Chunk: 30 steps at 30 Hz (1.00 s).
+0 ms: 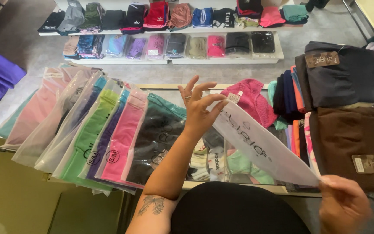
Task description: Bagging folded clothing items into plastic sleeves and organizing them on a counter
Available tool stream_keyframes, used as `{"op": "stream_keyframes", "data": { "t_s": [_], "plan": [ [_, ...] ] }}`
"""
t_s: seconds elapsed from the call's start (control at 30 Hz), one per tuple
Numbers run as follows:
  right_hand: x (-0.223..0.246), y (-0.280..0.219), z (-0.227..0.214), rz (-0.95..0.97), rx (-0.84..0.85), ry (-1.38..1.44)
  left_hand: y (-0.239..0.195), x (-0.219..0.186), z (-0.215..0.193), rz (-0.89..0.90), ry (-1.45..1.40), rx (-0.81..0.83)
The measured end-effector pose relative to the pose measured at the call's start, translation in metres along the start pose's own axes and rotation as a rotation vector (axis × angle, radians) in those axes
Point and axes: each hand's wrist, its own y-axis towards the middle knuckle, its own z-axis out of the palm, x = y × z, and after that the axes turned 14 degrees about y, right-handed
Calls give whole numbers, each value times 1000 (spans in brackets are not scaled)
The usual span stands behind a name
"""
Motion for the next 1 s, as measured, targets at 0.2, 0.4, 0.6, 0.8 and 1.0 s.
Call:
{"op": "stream_keyframes", "data": {
  "t_s": [0.2,0.4,0.6,0.8,1.0],
  "plan": [
    [0,-5,-25,-13,13,-96,4,15,-3,-41,-14,-44],
    [3,-11,-32,-15,-18,-90,2,24,-5,-67,-56,-21],
    [19,-14,-43,119,-34,-246,2,27,-5,-68,-33,-11],
    [-147,101,-268,1641,568,119,3,32,-10,-63,-64,-4],
    [-224,11,-375,782,226,-200,4,34,-8,-54,-101,8]
  ]
}}
